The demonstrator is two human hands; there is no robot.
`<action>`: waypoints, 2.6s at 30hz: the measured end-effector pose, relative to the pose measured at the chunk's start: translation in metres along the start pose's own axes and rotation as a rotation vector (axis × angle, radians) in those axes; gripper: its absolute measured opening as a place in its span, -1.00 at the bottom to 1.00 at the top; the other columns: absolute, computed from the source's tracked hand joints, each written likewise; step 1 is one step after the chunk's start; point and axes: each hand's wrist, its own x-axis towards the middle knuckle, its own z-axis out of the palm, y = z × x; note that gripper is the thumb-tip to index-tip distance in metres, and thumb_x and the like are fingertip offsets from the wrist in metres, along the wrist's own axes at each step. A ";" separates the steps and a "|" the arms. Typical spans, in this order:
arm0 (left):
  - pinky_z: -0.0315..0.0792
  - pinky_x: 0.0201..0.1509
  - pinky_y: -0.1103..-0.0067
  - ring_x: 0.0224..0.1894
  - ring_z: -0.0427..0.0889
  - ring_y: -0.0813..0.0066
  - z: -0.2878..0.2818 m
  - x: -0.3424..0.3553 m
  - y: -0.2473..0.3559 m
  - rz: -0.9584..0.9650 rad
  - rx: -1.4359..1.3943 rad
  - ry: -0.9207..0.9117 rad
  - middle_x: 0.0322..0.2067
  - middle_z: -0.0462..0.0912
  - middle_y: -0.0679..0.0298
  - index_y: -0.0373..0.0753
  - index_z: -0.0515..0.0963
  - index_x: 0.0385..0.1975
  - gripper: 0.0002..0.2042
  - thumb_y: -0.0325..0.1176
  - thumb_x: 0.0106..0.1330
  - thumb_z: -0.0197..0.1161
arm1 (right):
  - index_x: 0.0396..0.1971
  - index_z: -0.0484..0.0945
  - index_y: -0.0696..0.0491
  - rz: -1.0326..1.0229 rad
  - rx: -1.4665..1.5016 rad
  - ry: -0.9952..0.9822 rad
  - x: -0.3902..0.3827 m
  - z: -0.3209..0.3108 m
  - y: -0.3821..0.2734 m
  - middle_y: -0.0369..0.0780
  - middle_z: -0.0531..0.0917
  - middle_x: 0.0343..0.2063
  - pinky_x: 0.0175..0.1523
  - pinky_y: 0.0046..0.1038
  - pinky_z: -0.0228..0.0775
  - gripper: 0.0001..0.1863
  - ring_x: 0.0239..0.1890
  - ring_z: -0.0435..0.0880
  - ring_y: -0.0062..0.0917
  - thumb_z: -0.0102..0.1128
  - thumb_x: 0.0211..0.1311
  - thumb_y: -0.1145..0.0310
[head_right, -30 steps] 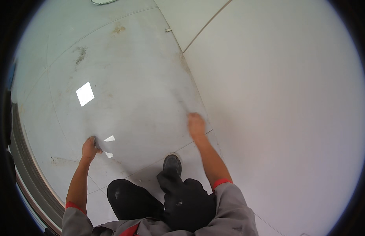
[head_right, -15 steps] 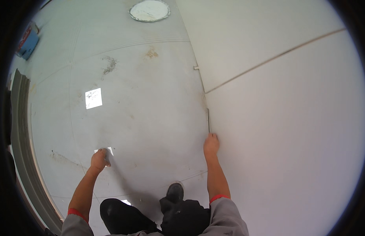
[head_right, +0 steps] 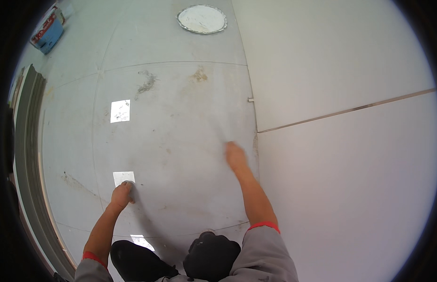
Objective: The person walks through a room under renovation, picks up a long white baseboard, and positions it against the wall. They then handle a dark trim strip, aligning it along the floor edge. The person moves materials and tools around the space while preparing to install the trim.
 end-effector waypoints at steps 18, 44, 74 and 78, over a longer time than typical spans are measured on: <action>0.50 0.01 0.33 -0.03 0.62 0.17 -0.170 0.019 0.116 0.185 0.227 -0.354 -0.09 0.63 0.13 -0.17 0.50 0.06 -0.47 -0.16 0.09 0.44 | -0.28 0.47 0.22 0.274 0.120 -0.128 0.012 -0.004 -0.049 0.05 0.61 -0.33 -0.18 -0.16 0.57 -0.88 -0.28 0.67 -0.06 0.06 0.22 0.50; 0.52 -0.07 0.24 -0.14 0.60 0.01 -0.151 0.434 0.475 0.831 0.203 -0.099 -0.17 0.53 0.01 -0.35 0.45 -0.17 -0.58 -0.16 0.15 0.36 | -0.32 0.55 0.13 0.524 0.097 -0.276 0.041 -0.014 -0.043 -0.06 0.66 -0.34 -0.21 -0.26 0.61 -0.89 -0.34 0.71 -0.20 0.04 0.23 0.48; 0.56 -0.42 0.39 -0.43 0.66 0.24 -0.089 0.470 0.476 1.083 0.216 0.149 -0.37 0.56 0.11 -0.30 0.42 -0.32 -0.77 -0.28 0.23 0.24 | -0.26 0.48 0.08 0.856 0.058 -0.305 0.048 -0.017 -0.059 -0.08 0.61 -0.32 -0.18 -0.22 0.57 -0.88 -0.26 0.68 -0.19 0.04 0.21 0.45; 0.56 -0.43 0.40 -0.41 0.66 0.25 -0.099 0.487 0.475 1.233 0.306 0.130 -0.35 0.57 0.14 -0.27 0.43 -0.27 -0.74 -0.20 0.27 0.22 | -0.26 0.48 0.08 0.852 0.052 -0.301 0.047 -0.021 -0.060 -0.10 0.61 -0.32 -0.20 -0.22 0.57 -0.88 -0.28 0.67 -0.21 0.04 0.21 0.45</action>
